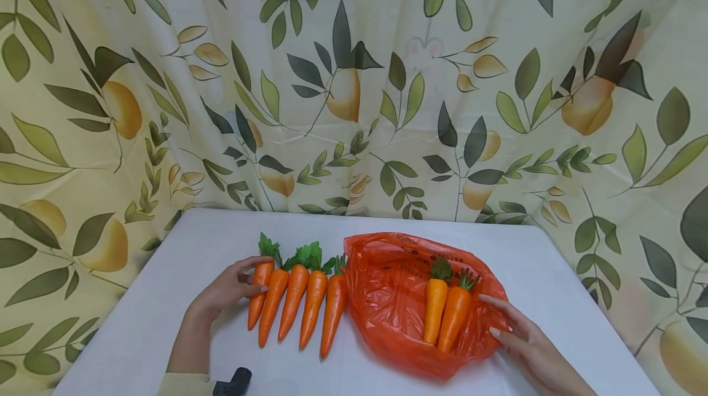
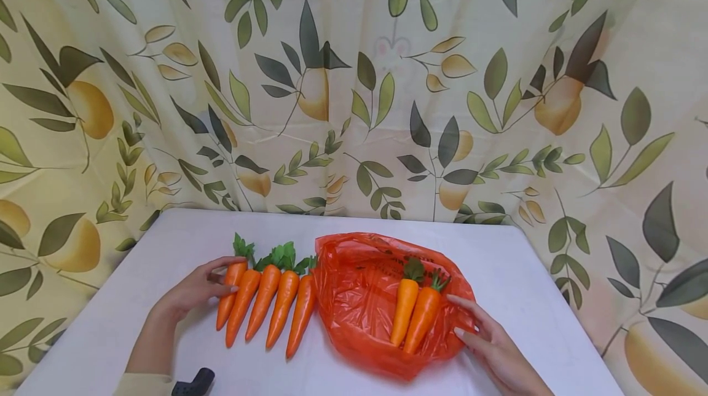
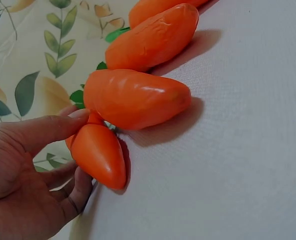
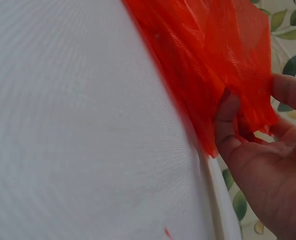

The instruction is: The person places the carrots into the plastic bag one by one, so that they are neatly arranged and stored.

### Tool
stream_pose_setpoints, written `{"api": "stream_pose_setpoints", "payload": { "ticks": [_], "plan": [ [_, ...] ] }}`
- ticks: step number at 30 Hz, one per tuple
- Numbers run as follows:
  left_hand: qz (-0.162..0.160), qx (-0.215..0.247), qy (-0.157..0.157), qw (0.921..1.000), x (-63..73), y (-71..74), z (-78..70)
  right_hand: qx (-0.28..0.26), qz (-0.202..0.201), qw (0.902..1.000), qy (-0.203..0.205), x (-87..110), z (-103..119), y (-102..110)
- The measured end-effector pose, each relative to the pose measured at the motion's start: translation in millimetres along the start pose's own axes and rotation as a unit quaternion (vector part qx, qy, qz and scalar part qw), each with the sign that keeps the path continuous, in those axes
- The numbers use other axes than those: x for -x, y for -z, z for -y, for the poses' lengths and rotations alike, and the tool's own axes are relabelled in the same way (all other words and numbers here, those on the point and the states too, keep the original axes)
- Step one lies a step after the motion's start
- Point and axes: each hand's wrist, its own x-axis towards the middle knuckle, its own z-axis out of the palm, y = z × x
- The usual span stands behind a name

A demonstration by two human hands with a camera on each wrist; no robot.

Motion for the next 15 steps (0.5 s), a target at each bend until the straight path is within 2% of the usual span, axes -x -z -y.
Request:
{"api": "stream_pose_setpoints", "payload": {
  "ticks": [9,15],
  "plan": [
    [-0.003,-0.017,-0.002,0.9999,0.6,-0.6,-0.1,0.004,-0.011,0.9999,-0.004,-0.2,-0.7,-0.9],
    [-0.023,-0.019,-0.013,0.9995,0.4,-0.6,1.3,0.008,-0.011,0.9999,-0.001,-0.8,-0.7,-1.1]
  ]
}}
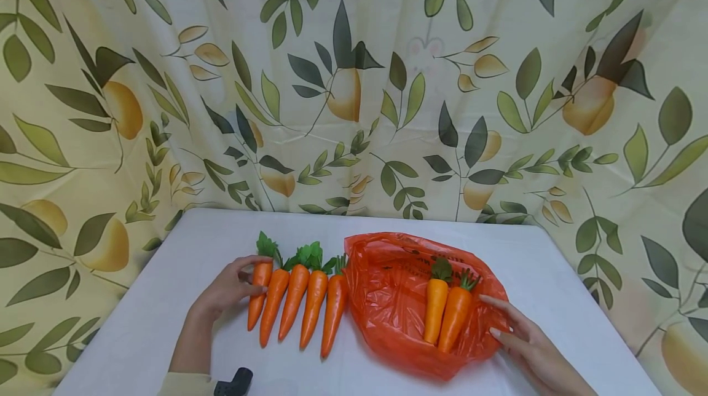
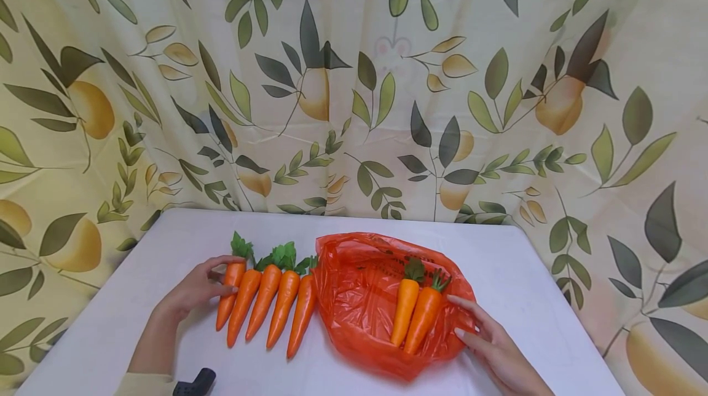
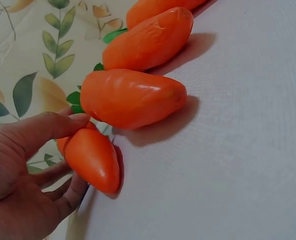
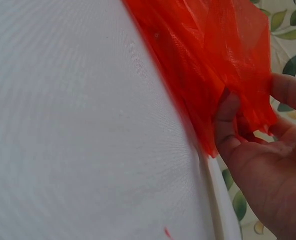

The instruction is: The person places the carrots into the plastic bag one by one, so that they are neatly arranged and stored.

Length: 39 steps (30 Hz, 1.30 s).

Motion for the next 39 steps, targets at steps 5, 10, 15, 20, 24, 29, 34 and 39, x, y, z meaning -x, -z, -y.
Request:
{"api": "stream_pose_setpoints", "payload": {
  "ticks": [5,10,15,20,24,29,34,39],
  "plan": [
    [-0.020,-0.001,-0.001,0.9998,0.3,-1.0,0.9,0.012,-0.002,0.9999,0.009,0.1,0.6,-0.3],
    [-0.037,0.000,0.009,0.9993,2.7,0.0,-0.7,0.021,0.002,0.9996,0.020,0.8,2.0,-0.2],
    [-0.041,-0.002,0.014,0.9991,2.3,1.3,-2.7,0.024,-0.003,0.9996,0.016,1.8,4.6,-1.0],
    [-0.035,-0.002,0.007,0.9994,2.3,0.2,-7.1,0.025,-0.010,0.9996,0.011,2.5,5.1,-1.8],
    [-0.030,0.010,0.008,0.9995,1.7,0.0,-10.7,0.020,-0.006,0.9997,0.011,3.1,5.4,-2.7],
    [-0.021,0.014,-0.008,0.9997,-0.2,-1.1,-17.6,0.018,-0.013,0.9997,0.008,3.5,5.1,-3.6],
    [-0.021,0.012,-0.011,0.9996,0.3,-2.9,-22.6,0.017,-0.008,0.9997,0.015,3.1,3.7,-3.8],
    [-0.018,0.017,-0.014,0.9996,1.0,-4.9,-25.8,0.017,-0.007,0.9997,0.014,2.4,3.3,-3.5]
  ]
}}
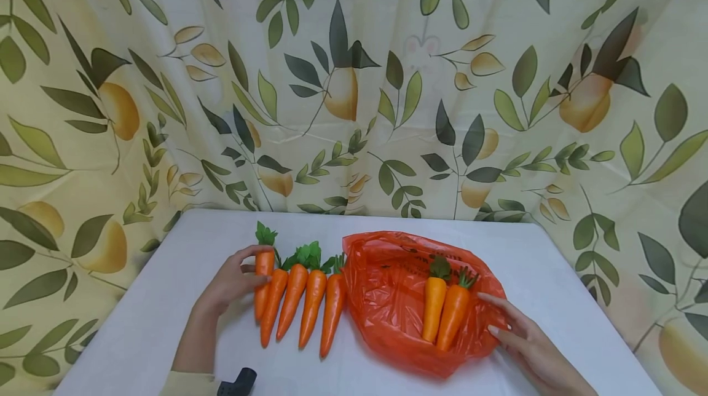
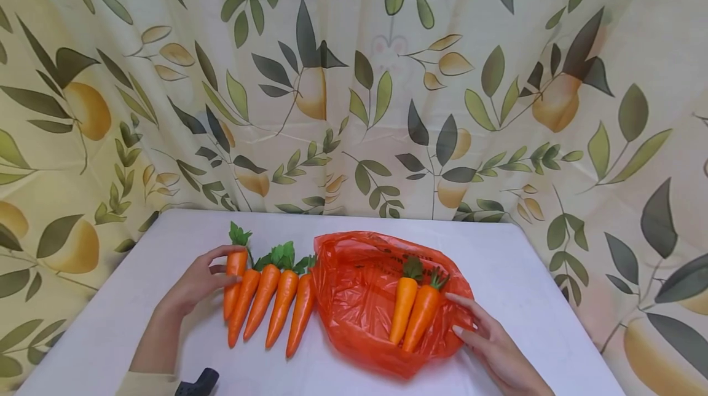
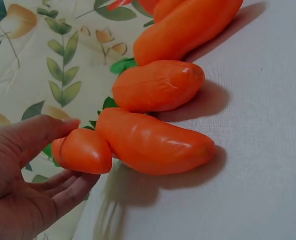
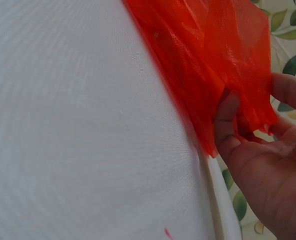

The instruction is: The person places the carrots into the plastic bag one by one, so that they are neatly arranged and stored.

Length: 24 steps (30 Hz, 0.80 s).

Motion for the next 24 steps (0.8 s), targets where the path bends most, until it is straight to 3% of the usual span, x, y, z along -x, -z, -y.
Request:
{"api": "stream_pose_setpoints", "payload": {
  "ticks": [12,24],
  "plan": [
    [-0.001,-0.022,-0.018,0.9996,0.4,-2.5,-13.4,-0.011,0.007,0.9999,0.005,1.3,-1.9,2.5],
    [0.024,-0.030,-0.062,0.9974,5.7,-12.8,-42.8,-0.010,-0.002,0.9999,0.000,1.7,-0.3,-0.3]
  ]
}}
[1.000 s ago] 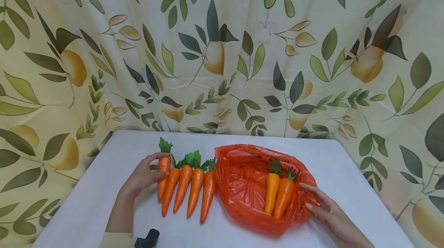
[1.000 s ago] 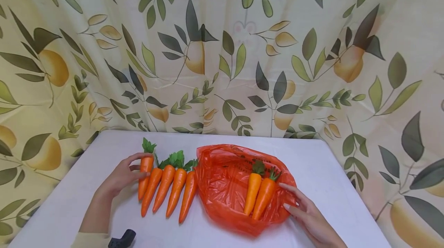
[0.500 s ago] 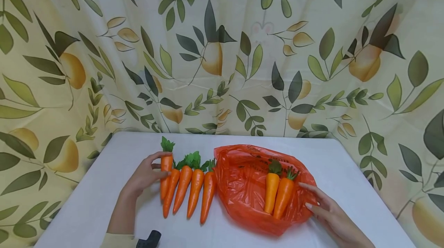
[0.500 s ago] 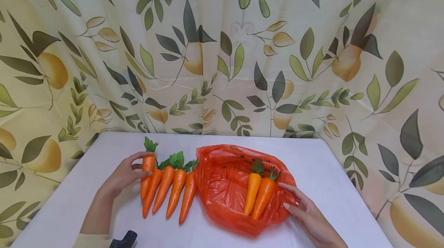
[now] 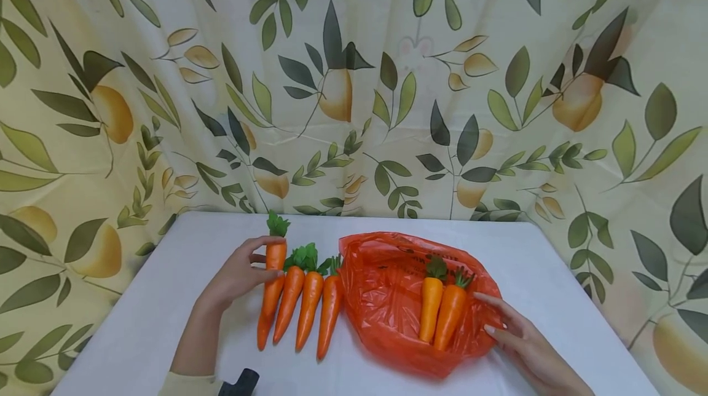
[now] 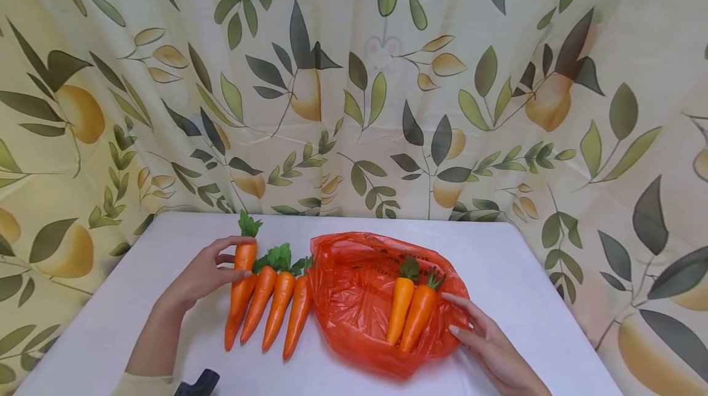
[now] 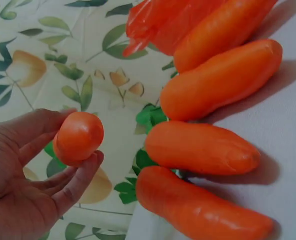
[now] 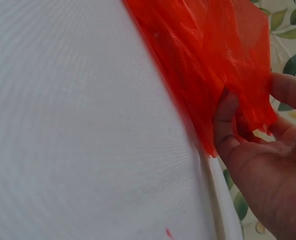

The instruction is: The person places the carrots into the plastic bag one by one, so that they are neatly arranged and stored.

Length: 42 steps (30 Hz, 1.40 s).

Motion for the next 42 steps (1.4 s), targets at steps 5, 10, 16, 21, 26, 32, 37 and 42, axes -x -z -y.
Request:
{"api": "stream_pose_setpoints", "payload": {
  "ticks": [5,10,16,21,26,32,37,42],
  "plan": [
    [0.020,0.014,-0.013,0.9996,0.0,-7.2,-10.4,0.000,0.008,1.0000,0.003,1.1,-2.0,1.9],
    [0.018,0.007,-0.011,0.9998,0.5,-15.2,-19.9,0.002,0.013,0.9999,0.003,0.3,-2.1,1.6],
    [0.017,0.002,0.002,0.9999,0.6,-26.4,-27.9,0.001,-0.001,1.0000,-0.002,-1.6,-0.8,-1.8],
    [0.023,0.014,-0.008,0.9996,-0.5,-33.5,-33.6,0.000,0.002,1.0000,-0.004,-2.9,-0.7,-1.1],
    [0.027,0.022,-0.007,0.9993,-1.5,-40.8,-41.5,0.004,0.025,0.9995,0.017,-1.1,-2.5,1.7],
    [0.034,0.022,-0.006,0.9992,-3.7,-48.0,-47.4,0.006,0.027,0.9995,0.016,-1.5,-3.4,3.9],
    [0.036,0.016,-0.014,0.9991,-5.5,-52.9,-54.2,0.005,0.020,0.9997,0.013,-1.2,-2.9,3.1],
    [0.045,0.019,-0.024,0.9985,-7.7,-58.0,-57.7,0.007,0.012,0.9999,0.011,-1.4,-2.2,1.3]
  ]
}}
